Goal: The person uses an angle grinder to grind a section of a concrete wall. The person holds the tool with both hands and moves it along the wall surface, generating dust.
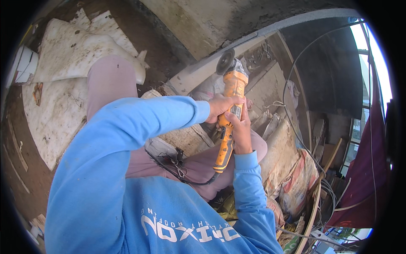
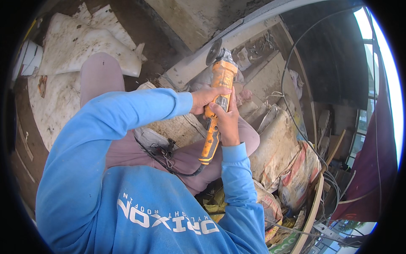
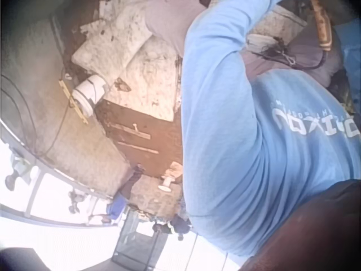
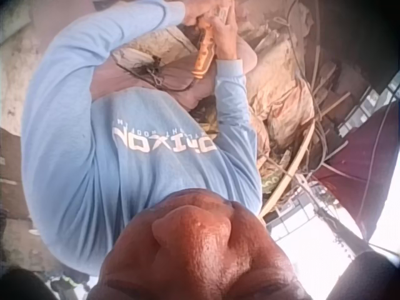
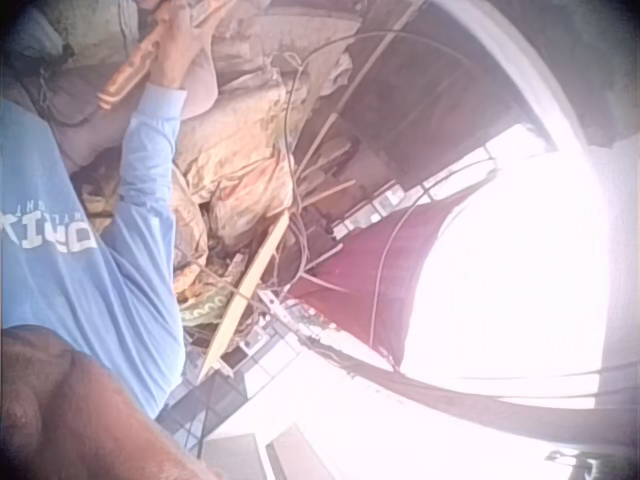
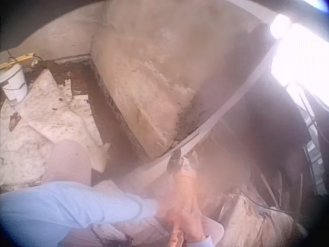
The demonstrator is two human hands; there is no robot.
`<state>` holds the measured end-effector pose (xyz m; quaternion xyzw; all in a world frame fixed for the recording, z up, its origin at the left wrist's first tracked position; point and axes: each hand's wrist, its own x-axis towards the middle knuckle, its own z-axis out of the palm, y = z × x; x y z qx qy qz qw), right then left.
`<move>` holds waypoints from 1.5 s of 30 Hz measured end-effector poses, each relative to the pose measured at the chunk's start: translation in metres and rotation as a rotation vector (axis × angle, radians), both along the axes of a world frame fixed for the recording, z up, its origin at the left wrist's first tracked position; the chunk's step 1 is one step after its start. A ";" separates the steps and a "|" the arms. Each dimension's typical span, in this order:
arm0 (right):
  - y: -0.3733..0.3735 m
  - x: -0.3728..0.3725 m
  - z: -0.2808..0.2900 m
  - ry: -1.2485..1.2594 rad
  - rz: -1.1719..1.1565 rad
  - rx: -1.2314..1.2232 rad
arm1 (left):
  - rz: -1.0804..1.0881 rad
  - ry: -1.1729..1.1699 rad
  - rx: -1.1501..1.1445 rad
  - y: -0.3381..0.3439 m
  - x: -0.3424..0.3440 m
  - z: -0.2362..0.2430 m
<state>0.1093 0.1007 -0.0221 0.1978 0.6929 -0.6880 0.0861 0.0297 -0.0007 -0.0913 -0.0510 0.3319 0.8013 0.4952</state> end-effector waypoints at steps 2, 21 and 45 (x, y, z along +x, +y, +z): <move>-0.001 0.000 0.000 -0.010 -0.004 -0.009 | -0.019 -0.004 0.004 0.000 -0.001 -0.003; 0.005 -0.003 -0.016 -0.015 -0.012 0.006 | -0.066 -0.066 -0.038 0.002 -0.002 -0.008; 0.007 -0.005 -0.022 -0.096 -0.030 -0.080 | -0.129 -0.085 -0.118 0.000 -0.006 -0.015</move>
